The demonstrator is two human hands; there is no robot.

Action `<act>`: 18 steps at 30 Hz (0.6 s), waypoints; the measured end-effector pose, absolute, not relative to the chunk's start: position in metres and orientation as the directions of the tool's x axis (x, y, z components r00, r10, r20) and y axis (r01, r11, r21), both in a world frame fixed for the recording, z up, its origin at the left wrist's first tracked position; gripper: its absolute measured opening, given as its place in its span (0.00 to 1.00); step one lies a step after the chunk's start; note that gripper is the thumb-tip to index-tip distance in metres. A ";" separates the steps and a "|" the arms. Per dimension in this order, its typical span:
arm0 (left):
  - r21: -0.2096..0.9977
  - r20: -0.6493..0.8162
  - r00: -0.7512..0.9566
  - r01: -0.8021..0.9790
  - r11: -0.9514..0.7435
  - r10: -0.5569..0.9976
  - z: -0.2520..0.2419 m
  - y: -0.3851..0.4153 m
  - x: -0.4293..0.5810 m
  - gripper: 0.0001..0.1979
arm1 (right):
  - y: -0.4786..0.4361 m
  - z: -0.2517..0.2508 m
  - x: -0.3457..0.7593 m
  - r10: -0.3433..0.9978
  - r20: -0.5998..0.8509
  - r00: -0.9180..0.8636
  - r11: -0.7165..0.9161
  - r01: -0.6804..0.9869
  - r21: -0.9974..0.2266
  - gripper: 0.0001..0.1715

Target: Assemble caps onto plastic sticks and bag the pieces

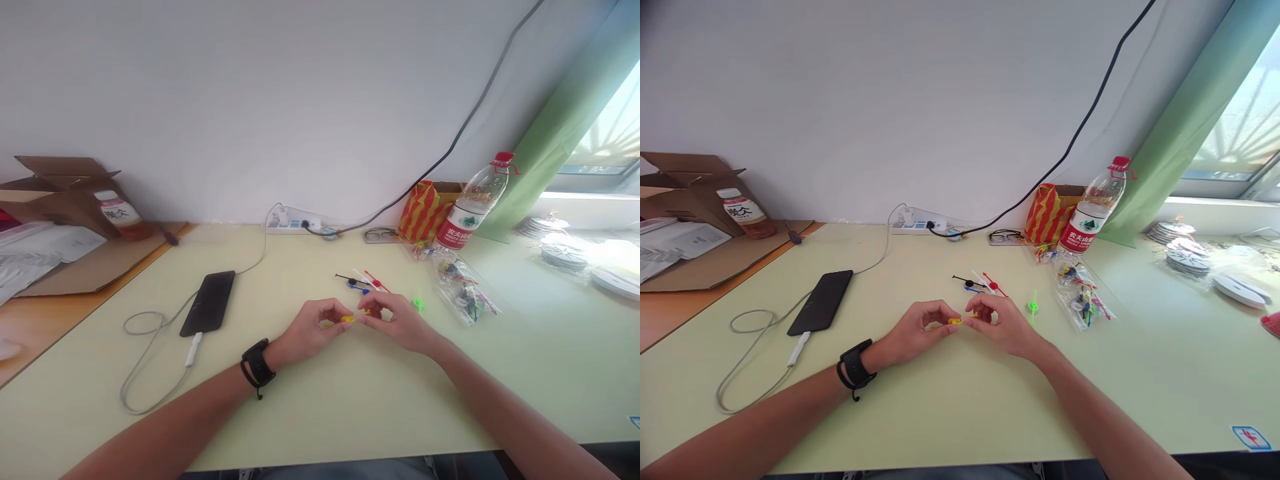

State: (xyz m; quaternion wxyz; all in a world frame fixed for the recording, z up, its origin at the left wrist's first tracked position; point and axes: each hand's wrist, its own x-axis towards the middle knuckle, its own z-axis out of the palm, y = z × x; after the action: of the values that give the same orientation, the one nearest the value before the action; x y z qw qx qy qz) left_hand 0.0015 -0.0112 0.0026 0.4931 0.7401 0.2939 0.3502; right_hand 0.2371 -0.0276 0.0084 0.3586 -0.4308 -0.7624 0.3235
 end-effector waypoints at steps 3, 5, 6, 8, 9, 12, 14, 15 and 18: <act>0.945 0.222 0.578 0.069 -0.319 0.786 0.001 -0.011 0.002 0.11 | -0.028 0.008 0.235 0.887 0.292 -0.359 0.436 0.440 -0.785 0.09; 0.952 0.215 0.546 0.070 -0.299 0.810 -0.002 -0.010 0.002 0.11 | -0.027 0.012 0.241 0.869 0.336 -0.364 0.482 0.467 -0.741 0.10; 0.955 0.207 0.523 0.073 -0.286 0.827 -0.003 -0.009 0.002 0.12 | -0.025 0.015 0.248 0.857 0.367 -0.361 0.509 0.488 -0.709 0.10; 0.965 0.188 0.467 0.074 -0.251 0.864 -0.005 -0.005 0.001 0.12 | -0.021 0.023 0.271 0.846 0.447 -0.291 0.531 0.546 -0.648 0.08; 0.971 0.177 0.443 0.069 -0.230 0.879 -0.006 -0.003 0.000 0.12 | -0.018 0.027 0.286 0.847 0.487 -0.212 0.509 0.586 -0.630 0.07; 0.985 0.143 0.381 0.034 -0.168 0.914 -0.005 0.002 -0.002 0.13 | -0.010 0.034 0.334 0.870 0.487 -0.080 0.397 0.698 -0.595 0.09; 0.991 0.124 0.338 0.008 -0.135 0.933 -0.004 0.005 -0.002 0.13 | -0.006 0.034 0.357 0.925 0.343 -0.162 0.343 0.744 -0.574 0.11; 0.992 0.117 0.319 -0.002 -0.123 0.941 -0.002 0.005 -0.002 0.13 | -0.005 0.033 0.364 0.943 0.265 -0.203 0.322 0.756 -0.569 0.12; 0.995 0.103 0.286 -0.024 -0.101 0.953 0.001 0.005 0.000 0.13 | -0.004 0.028 0.372 0.947 0.036 -0.319 0.281 0.773 -0.569 0.12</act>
State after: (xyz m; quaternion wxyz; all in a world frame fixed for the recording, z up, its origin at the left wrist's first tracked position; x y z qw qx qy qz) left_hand -0.0005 0.0049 0.0015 0.5430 0.5899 0.3934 0.4498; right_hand 0.3721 -0.0041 0.0278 0.1879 -0.5526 -0.7781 0.2322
